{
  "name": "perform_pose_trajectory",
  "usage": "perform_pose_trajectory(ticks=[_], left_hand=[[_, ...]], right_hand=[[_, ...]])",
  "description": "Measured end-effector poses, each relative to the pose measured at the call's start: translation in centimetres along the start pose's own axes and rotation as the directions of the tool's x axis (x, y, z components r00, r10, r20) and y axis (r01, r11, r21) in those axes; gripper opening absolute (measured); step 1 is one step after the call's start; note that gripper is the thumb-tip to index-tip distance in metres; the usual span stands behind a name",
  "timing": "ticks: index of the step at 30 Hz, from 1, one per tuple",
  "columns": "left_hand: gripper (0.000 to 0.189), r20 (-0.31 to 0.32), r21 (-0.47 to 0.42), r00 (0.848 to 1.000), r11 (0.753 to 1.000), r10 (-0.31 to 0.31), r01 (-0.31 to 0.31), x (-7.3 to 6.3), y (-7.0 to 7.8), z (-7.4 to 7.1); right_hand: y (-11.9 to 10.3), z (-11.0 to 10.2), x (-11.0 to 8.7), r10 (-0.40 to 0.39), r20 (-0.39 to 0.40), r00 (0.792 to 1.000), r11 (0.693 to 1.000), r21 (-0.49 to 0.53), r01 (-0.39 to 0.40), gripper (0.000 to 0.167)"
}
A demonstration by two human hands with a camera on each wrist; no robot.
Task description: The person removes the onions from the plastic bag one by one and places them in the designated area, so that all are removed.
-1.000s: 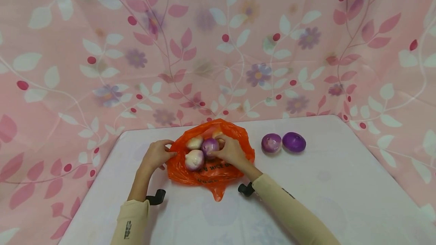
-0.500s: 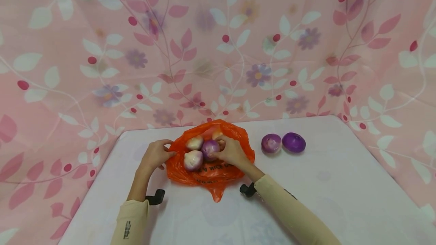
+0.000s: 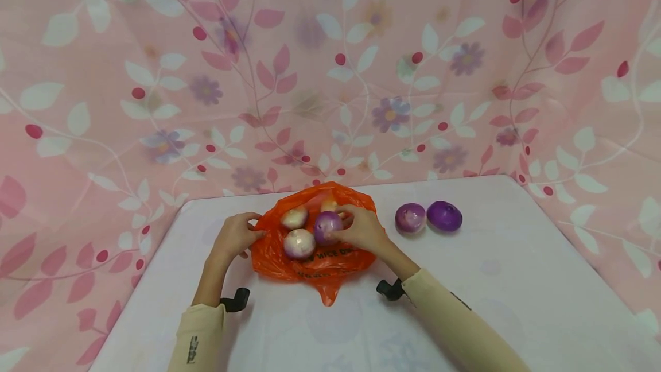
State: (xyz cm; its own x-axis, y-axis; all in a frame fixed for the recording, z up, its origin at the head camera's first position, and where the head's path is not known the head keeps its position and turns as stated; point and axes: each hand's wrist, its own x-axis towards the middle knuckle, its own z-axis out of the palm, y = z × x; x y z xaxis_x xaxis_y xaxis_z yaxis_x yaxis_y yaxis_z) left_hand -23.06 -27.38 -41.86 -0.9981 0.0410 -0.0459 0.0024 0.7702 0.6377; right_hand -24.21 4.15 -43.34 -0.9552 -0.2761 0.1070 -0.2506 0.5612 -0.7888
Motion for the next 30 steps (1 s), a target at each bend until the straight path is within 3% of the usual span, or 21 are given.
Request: perform_pose_trajectory(ticks=[7,13,20,30], left_hand=[[0.043,-0.004,0.001,1.000,1.000,0.008,-0.008,0.0,-0.1,-0.1],[0.043,-0.007,0.000,1.000,1.000,0.000,0.000,-0.2,-0.1,-0.2],[0.043,-0.028,0.006,1.000,1.000,0.000,0.000,-0.3,-0.3,-0.1],[0.042,-0.038,0.001,0.999,1.000,0.019,-0.019,-0.2,-0.5,0.0]], right_hand=[[0.1,-2.0,-0.7,0.021,0.001,1.000,0.999,-0.029,-0.021,0.057],[0.1,-4.1,-1.6,0.089,-0.005,0.996,0.995,0.050,-0.088,0.060],[0.4,-6.3,-2.3,0.078,-0.016,0.997,0.989,0.129,-0.076,0.061],[1.9,-9.8,-3.6,0.093,-0.051,0.994,0.991,0.099,-0.088,0.068]])
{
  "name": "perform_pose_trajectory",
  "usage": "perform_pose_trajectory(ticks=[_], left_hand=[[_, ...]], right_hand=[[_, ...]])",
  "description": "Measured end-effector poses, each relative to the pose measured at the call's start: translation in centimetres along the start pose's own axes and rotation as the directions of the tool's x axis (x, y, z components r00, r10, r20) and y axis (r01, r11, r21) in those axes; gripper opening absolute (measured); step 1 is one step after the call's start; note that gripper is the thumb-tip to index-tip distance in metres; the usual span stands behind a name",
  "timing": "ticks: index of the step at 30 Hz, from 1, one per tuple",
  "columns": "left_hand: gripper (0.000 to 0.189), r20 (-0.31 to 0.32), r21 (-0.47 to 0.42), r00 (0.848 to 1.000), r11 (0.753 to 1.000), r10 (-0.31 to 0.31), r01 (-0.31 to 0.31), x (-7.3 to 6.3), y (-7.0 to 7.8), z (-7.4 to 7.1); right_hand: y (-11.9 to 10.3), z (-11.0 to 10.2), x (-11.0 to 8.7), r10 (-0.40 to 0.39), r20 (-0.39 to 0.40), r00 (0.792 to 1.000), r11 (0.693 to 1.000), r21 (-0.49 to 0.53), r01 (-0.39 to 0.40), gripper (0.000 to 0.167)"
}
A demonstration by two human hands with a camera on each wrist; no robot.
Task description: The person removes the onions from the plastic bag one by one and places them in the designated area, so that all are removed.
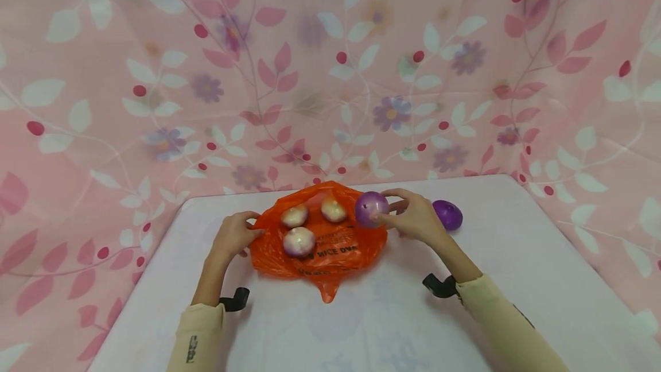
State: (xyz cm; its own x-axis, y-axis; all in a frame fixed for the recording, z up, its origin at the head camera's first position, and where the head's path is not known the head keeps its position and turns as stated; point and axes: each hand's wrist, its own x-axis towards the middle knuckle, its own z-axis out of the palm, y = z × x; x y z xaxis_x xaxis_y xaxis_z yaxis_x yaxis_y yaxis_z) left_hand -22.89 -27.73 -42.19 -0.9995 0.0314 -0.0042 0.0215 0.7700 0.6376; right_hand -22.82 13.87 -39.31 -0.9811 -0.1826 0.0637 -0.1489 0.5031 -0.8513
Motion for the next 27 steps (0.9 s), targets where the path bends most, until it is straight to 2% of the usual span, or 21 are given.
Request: perform_pose_trajectory(ticks=[5,10,13,16,23,27], left_hand=[[0.043,0.007,-0.010,1.000,1.000,-0.013,0.013,0.1,0.0,0.0],[0.043,0.001,-0.005,0.999,0.999,-0.036,0.036,0.2,0.0,0.0],[0.043,0.007,-0.007,0.999,0.999,-0.034,0.034,0.2,0.0,0.0],[0.043,0.009,-0.011,0.999,0.999,-0.032,0.032,0.1,0.0,0.0],[0.042,0.002,-0.008,1.000,1.000,-0.017,0.017,0.2,-0.1,-0.1],[0.042,0.000,0.000,1.000,1.000,-0.007,0.007,0.2,-0.2,-0.1]], right_hand=[[1.0,-1.7,-0.4,0.014,-0.016,1.000,0.998,0.058,-0.013,0.069],[2.0,-3.4,-0.6,0.003,-0.061,0.998,1.000,-0.005,-0.003,0.069],[2.4,-4.5,-0.9,0.021,-0.075,0.997,0.999,-0.034,-0.024,0.070],[3.0,-5.8,-1.1,0.035,-0.089,0.995,0.999,-0.038,-0.038,0.071],[4.3,-9.2,-1.6,0.008,-0.143,0.990,0.998,-0.062,-0.017,0.071],[5.2,-11.0,-1.9,0.033,-0.168,0.985,0.998,-0.046,-0.041,0.074]])
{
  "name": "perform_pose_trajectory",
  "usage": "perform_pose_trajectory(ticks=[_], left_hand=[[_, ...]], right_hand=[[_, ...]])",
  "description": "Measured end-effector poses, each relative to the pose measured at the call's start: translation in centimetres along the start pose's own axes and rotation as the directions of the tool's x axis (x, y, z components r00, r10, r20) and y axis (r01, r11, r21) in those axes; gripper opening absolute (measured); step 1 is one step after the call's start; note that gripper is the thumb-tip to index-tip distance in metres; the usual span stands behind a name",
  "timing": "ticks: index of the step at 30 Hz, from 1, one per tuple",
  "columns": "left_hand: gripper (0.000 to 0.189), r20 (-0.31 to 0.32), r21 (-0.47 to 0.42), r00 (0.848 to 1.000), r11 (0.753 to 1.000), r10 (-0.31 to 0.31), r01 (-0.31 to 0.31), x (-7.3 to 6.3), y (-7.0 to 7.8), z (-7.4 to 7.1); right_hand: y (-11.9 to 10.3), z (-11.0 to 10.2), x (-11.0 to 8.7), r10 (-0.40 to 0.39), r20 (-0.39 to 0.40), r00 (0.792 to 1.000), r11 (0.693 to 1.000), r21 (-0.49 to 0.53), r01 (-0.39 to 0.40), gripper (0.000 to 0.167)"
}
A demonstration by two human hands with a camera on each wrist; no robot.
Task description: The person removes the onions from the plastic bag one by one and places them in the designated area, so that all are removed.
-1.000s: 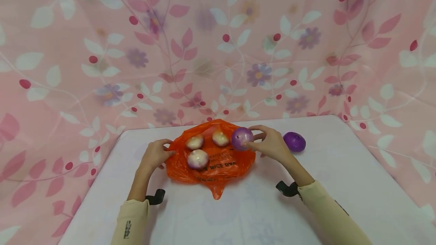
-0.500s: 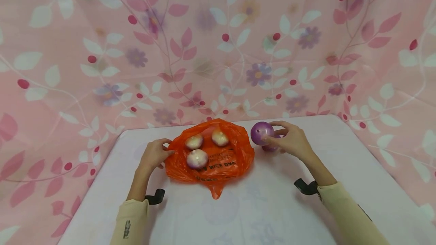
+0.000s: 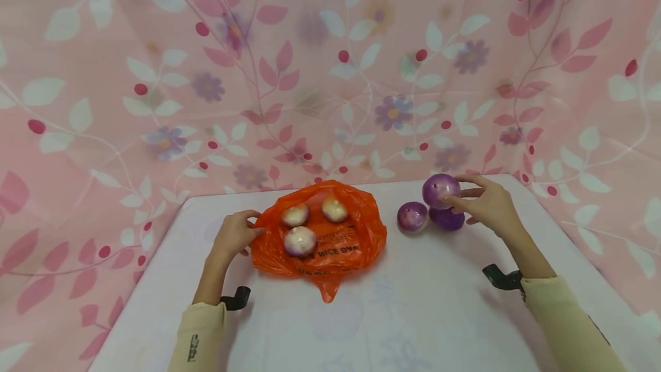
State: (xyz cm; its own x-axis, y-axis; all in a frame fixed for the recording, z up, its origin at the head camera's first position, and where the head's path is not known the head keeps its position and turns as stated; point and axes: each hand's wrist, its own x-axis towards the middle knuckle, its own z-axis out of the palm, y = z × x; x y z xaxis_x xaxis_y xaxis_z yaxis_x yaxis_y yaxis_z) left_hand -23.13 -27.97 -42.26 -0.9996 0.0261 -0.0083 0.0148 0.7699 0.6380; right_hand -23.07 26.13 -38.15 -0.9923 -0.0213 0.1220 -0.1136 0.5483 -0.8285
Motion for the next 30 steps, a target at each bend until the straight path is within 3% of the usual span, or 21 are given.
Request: perform_pose_trajectory(ticks=[13,20,30], left_hand=[[0.041,0.000,0.000,1.000,1.000,0.010,-0.010,0.1,0.1,-0.1],[0.042,0.002,-0.002,1.000,1.000,0.010,-0.010,0.1,0.1,-0.1],[0.042,0.011,-0.002,1.000,1.000,-0.005,0.005,0.0,0.0,0.0]], right_hand=[[4.2,-3.7,-0.3,0.084,-0.082,0.993,0.996,0.008,-0.084,0.076],[5.3,-4.3,-0.4,0.135,-0.084,0.987,0.991,0.008,-0.134,0.085],[8.0,-4.2,-0.2,0.190,-0.075,0.979,0.978,-0.071,-0.196,0.090]])
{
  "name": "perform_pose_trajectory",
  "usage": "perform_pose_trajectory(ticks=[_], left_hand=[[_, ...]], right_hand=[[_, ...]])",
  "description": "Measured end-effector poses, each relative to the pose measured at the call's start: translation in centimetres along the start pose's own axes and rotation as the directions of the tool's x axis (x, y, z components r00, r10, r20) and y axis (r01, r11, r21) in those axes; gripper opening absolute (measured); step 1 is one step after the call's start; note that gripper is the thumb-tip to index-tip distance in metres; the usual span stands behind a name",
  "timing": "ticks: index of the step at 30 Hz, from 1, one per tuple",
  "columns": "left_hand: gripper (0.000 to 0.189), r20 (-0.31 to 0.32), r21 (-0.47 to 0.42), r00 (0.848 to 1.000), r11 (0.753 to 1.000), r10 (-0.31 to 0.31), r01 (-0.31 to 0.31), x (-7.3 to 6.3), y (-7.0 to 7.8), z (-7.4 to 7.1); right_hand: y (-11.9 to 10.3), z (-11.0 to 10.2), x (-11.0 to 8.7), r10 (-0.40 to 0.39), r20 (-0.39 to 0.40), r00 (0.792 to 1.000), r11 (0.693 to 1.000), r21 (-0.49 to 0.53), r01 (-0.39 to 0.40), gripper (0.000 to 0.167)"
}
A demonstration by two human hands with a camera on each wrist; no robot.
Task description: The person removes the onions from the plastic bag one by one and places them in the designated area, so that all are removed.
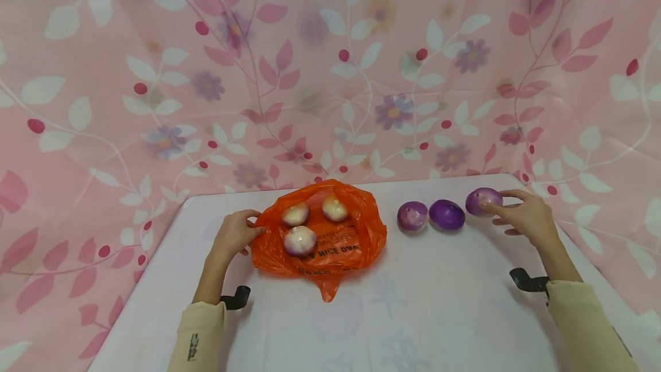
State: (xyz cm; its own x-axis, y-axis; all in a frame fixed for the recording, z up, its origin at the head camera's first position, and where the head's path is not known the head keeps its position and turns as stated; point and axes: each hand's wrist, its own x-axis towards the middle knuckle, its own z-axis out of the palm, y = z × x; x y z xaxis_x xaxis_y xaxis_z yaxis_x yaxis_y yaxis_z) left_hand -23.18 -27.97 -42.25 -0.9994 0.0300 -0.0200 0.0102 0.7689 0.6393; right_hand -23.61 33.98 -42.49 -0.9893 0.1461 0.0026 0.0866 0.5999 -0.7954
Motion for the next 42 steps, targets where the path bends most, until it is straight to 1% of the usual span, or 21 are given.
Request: perform_pose_trajectory(ticks=[4,9,12,16,22,24,30,33,37,38,42], left_hand=[[0.041,0.003,0.004,1.000,1.000,-0.008,0.008,0.0,0.0,0.0],[0.041,0.005,0.008,1.000,1.000,-0.007,0.007,-0.1,0.0,-0.1],[0.042,0.003,0.009,1.000,1.000,-0.010,0.010,-0.1,-0.1,0.0],[0.042,0.003,0.009,1.000,1.000,-0.014,0.014,-0.1,-0.1,0.1],[0.041,-0.002,0.007,1.000,1.000,-0.009,0.009,-0.1,0.0,0.1],[0.041,-0.006,0.008,1.000,1.000,-0.009,0.009,-0.1,-0.1,0.1],[0.042,-0.005,0.006,1.000,1.000,-0.012,0.012,-0.2,-0.1,0.1],[0.042,-0.003,0.005,1.000,1.000,-0.017,0.017,-0.2,-0.1,0.1],[0.043,-0.005,0.013,1.000,1.000,-0.012,0.012,-0.2,0.1,0.1],[0.043,-0.005,0.015,1.000,1.000,-0.012,0.012,-0.2,0.1,0.0],[0.043,-0.003,0.013,1.000,1.000,-0.016,0.017,-0.2,0.2,0.0]], right_hand=[[0.8,0.4,0.2,0.006,0.021,1.000,0.999,-0.038,-0.005,0.090],[1.6,1.1,0.4,0.022,0.028,0.999,0.995,-0.094,-0.019,0.092],[1.9,1.5,0.5,0.016,0.029,0.999,0.994,-0.113,-0.013,0.092],[1.6,1.6,0.4,-0.005,0.035,0.999,0.988,-0.152,0.010,0.092],[0.5,0.6,-0.1,-0.012,0.068,0.998,0.959,-0.280,0.031,0.091],[0.1,0.2,-0.3,-0.024,0.050,0.998,0.948,-0.317,0.039,0.090],[-1.3,-0.4,-1.0,-0.074,-0.056,0.996,0.911,-0.409,0.045,0.084],[-2.2,-0.5,-1.3,-0.103,-0.072,0.992,0.901,-0.429,0.062,0.084],[-3.5,-0.2,-1.8,-0.148,-0.069,0.987,0.902,-0.419,0.106,0.084],[-3.9,-0.1,-1.9,-0.158,-0.067,0.985,0.905,-0.409,0.118,0.083],[-5.3,0.6,-2.5,-0.180,-0.047,0.982,0.933,-0.325,0.156,0.081]])
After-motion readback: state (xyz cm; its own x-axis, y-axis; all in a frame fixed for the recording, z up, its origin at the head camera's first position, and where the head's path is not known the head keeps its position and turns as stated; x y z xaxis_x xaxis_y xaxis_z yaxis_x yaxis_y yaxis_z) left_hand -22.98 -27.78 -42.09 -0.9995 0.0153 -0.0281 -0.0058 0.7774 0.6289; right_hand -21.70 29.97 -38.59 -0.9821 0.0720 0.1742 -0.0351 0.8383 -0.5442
